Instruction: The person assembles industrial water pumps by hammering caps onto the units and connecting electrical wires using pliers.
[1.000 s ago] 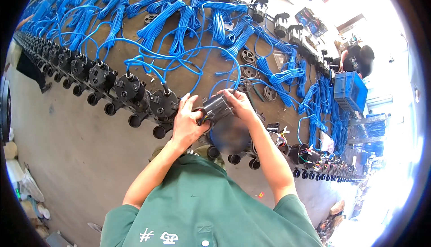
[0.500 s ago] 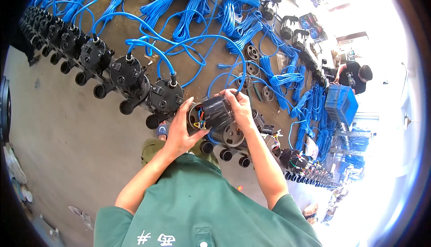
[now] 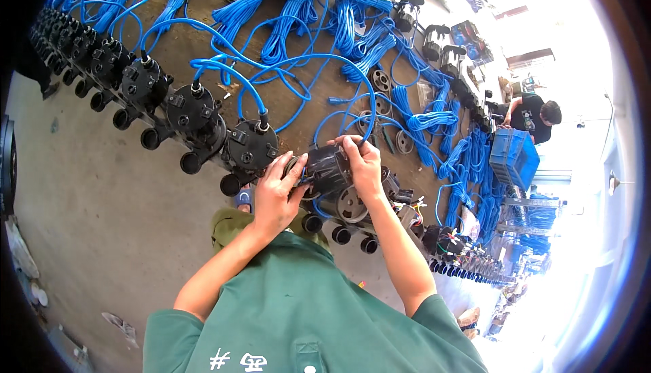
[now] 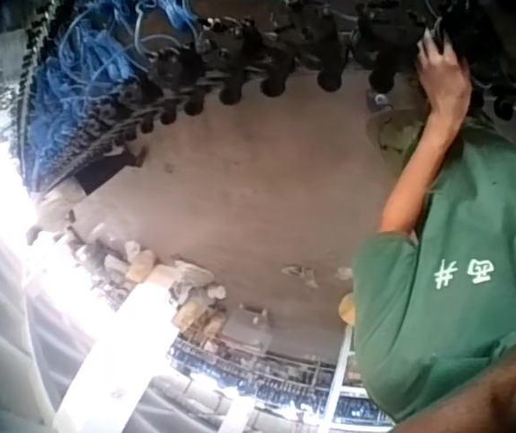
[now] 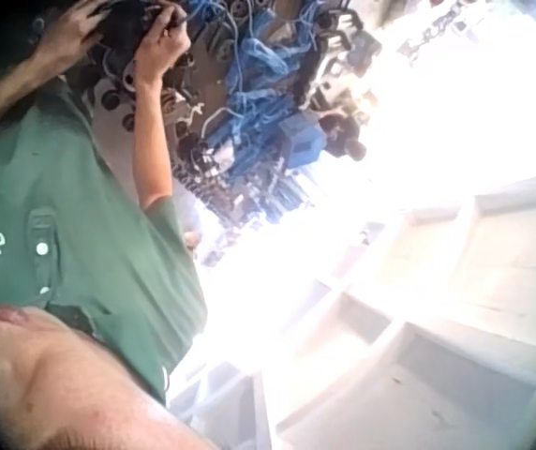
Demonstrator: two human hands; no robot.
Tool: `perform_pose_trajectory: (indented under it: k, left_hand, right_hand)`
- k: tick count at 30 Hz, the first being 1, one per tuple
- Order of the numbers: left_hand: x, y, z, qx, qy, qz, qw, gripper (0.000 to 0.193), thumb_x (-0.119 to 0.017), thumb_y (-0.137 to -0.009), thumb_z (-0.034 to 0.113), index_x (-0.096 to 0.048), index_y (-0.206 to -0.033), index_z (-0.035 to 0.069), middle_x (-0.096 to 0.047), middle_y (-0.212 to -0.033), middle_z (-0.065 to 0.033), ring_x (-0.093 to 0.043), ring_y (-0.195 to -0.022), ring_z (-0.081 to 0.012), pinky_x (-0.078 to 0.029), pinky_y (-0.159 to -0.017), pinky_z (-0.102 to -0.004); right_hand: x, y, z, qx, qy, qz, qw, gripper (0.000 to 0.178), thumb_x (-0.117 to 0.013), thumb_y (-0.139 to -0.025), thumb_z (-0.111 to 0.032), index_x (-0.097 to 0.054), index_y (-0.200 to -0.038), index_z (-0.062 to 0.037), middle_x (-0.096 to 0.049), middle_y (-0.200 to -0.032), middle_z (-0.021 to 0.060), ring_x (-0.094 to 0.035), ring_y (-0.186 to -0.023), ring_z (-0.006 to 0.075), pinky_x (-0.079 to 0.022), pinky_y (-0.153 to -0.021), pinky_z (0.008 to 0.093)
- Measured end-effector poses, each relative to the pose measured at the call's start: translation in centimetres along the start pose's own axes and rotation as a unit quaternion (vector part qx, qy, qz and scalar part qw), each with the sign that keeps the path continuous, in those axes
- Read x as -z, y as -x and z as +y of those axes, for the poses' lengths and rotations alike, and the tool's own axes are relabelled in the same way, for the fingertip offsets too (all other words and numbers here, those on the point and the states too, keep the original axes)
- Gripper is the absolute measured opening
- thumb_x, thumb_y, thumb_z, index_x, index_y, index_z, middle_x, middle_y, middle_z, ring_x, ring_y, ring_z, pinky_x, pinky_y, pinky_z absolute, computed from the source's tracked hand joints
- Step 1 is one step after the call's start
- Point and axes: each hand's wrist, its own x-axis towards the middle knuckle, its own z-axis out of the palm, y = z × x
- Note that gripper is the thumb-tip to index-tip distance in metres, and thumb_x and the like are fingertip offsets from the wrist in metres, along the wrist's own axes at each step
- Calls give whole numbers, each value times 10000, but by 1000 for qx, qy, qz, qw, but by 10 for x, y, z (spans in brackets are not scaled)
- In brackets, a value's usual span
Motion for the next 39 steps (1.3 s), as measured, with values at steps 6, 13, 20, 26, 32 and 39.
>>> perform_pose_trajectory:
  k: [6,13,20,26,32,39]
  left_hand:
    - [0,11,4,-18,-125,-25,992,569,-704,-909,163,-606,-1467,104,-525,-1495,-251,-534,-1324,-420,-459,-1059,-508]
    - [2,10,-5,8,-69,-20,997,540,-761,-834,142,-670,-1362,79,-614,-1363,-196,-610,-1203,-373,-522,-975,-485]
    - [26,24,-13,74,173,-21,982,877,-849,-773,49,-437,-1544,-19,-579,-1453,-262,-575,-1348,-389,-483,-1123,-441]
    - [-3,14,-40,16,102,-58,993,1118,-959,-640,174,-347,-1553,-30,-558,-1458,-222,-580,-1283,-434,-507,-1047,-481]
    - [-17,10,-58,85,237,-142,957,1054,-856,-701,44,-308,-1602,10,-479,-1534,-228,-543,-1350,-385,-482,-1091,-446]
    - [3,8,-23,62,233,-179,954,1022,-631,-759,-104,-155,-1657,7,-469,-1536,-199,-534,-1390,-301,-452,-1139,-400]
  right_hand:
    - [-6,17,7,58,79,56,994,282,-583,-1095,-239,-710,-1095,13,-771,-1087,147,-724,-931,150,-581,-858,290]
    - [-29,25,-10,184,347,60,918,239,-585,-1083,-150,-740,-1064,31,-739,-894,22,-555,-739,35,-458,-678,207]
    - [-40,30,-14,276,518,43,808,202,-617,-1060,-145,-754,-1050,4,-742,-803,60,-617,-681,92,-497,-654,271]
    - [-58,43,-19,335,494,50,801,154,-660,-1022,-144,-751,-1036,-21,-712,-786,155,-705,-671,248,-534,-645,336]
    - [-37,35,5,358,514,14,780,138,-701,-965,-150,-732,-1014,-25,-741,-877,167,-718,-758,356,-554,-651,416]
    - [-31,21,23,452,409,-14,793,146,-736,-910,-164,-717,-994,-47,-737,-861,135,-719,-763,332,-564,-651,421]
